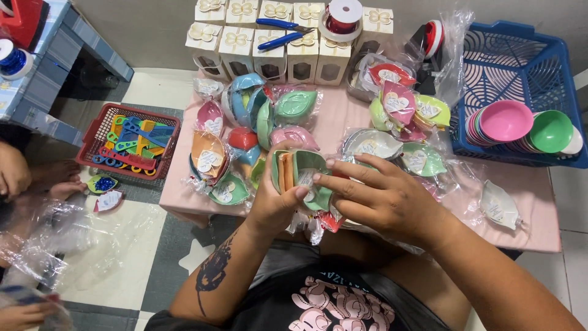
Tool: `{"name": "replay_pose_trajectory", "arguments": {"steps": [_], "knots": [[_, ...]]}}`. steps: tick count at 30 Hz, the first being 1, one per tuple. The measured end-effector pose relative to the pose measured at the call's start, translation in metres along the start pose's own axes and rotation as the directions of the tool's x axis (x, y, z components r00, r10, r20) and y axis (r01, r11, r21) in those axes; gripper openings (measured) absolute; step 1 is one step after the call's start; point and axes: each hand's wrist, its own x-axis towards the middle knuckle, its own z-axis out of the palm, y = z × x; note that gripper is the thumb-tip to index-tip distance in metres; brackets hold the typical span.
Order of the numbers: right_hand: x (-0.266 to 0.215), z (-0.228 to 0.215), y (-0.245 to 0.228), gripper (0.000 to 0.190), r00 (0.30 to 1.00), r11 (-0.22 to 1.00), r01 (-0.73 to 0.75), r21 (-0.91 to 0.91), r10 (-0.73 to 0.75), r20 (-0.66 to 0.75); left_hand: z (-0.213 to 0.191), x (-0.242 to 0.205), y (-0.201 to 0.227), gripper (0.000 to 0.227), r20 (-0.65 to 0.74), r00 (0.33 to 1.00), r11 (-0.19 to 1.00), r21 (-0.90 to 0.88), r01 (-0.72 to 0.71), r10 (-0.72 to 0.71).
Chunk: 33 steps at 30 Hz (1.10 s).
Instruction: Sorting and packing small leaf-shaped bowls into individual plastic bags and a storage crate.
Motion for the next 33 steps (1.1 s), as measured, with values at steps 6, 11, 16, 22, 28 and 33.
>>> {"name": "replay_pose_trajectory", "arguments": {"steps": [6, 11, 16, 22, 28, 33], "knots": [[-0.005, 0.004, 0.007, 0.006, 0.995, 0.996, -0.068, 0.055, 0.072, -0.064, -0.013, 0.001, 0.0, 0.112, -0.124, 0.989, 0.996, 0.033, 0.081, -0.077], [-0.015, -0.001, 0.015, 0.008, 0.988, 0.993, -0.102, 0.061, 0.109, -0.112, 0.0, 0.004, 0.018, 0.087, -0.104, 0.994, 0.987, -0.16, 0.026, -0.043], [-0.043, 0.015, 0.022, 0.006, 0.938, 0.987, -0.16, -0.006, 0.15, -0.312, -0.006, 0.002, 0.005, 0.084, -0.121, 0.99, 0.983, -0.174, 0.057, -0.079], [-0.015, 0.022, 0.001, 0.026, 0.95, 0.969, -0.162, 0.189, 0.205, -0.236, 0.007, -0.009, -0.02, 0.096, -0.029, 0.98, 0.964, -0.187, 0.188, -0.197], [-0.006, 0.014, -0.004, 0.057, 0.925, 0.792, -0.364, 0.49, 0.371, 0.088, 0.005, -0.008, -0.012, 0.09, -0.08, 0.995, 0.998, -0.025, 0.058, -0.06], [0.019, 0.019, -0.03, 0.05, 0.798, 0.454, -0.558, 0.695, 0.523, 0.3, 0.026, -0.015, -0.001, 0.089, 0.044, 0.974, 0.912, 0.345, -0.222, 0.221]]}}
